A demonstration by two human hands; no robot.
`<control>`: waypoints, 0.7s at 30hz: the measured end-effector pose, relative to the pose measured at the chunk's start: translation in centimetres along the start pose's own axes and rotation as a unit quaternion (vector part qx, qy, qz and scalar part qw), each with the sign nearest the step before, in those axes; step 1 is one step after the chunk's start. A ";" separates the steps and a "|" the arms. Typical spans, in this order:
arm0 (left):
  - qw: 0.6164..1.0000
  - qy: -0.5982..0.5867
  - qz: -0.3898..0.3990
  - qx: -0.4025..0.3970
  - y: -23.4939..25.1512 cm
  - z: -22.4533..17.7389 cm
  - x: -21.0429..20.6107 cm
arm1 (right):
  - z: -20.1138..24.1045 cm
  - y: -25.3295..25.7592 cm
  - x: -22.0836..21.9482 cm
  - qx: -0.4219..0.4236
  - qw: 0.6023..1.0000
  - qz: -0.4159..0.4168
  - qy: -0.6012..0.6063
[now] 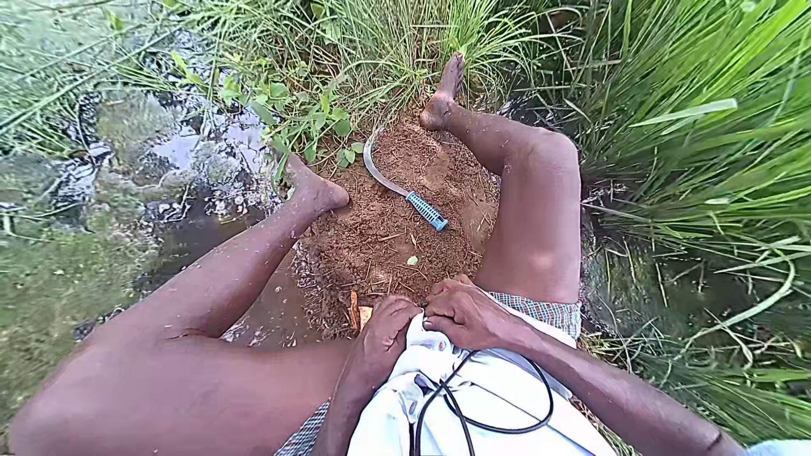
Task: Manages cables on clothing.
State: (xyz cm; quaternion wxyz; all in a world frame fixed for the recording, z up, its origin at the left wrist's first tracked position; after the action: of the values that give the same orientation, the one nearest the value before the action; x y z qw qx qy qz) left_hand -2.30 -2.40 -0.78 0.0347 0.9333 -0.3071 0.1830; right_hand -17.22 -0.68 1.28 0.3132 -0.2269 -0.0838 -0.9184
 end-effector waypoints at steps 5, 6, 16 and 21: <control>1.000 0.002 -0.005 0.012 0.1 0.1 0.0 | -0.1 0.1 0.0 -0.005 1.000 0.008 0.005; 1.000 0.003 -0.006 0.013 0.1 0.1 0.0 | -0.1 0.1 0.0 -0.004 1.000 0.008 0.006; 1.000 -0.020 0.014 -0.002 0.2 0.1 0.1 | -0.1 0.3 -0.1 -0.007 1.000 0.003 0.002; 0.999 -0.034 0.022 -0.020 0.1 0.0 0.0 | -0.2 0.2 -0.3 -0.007 1.000 0.002 0.000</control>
State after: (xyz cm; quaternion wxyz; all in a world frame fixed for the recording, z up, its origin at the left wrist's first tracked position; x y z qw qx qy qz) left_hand -2.33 -2.47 -0.81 0.0390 0.9313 -0.3318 0.1453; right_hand -16.95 -0.75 1.02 0.3135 -0.2293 -0.0772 -0.9182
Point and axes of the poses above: each hand's wrist, its own y-axis towards the middle knuckle, its own x-axis out of the back of the hand, z = x × y, the point moved 7 cm from there along y, towards the middle knuckle, and after that the axes turned 13 degrees about x, right-handed, at the moved point
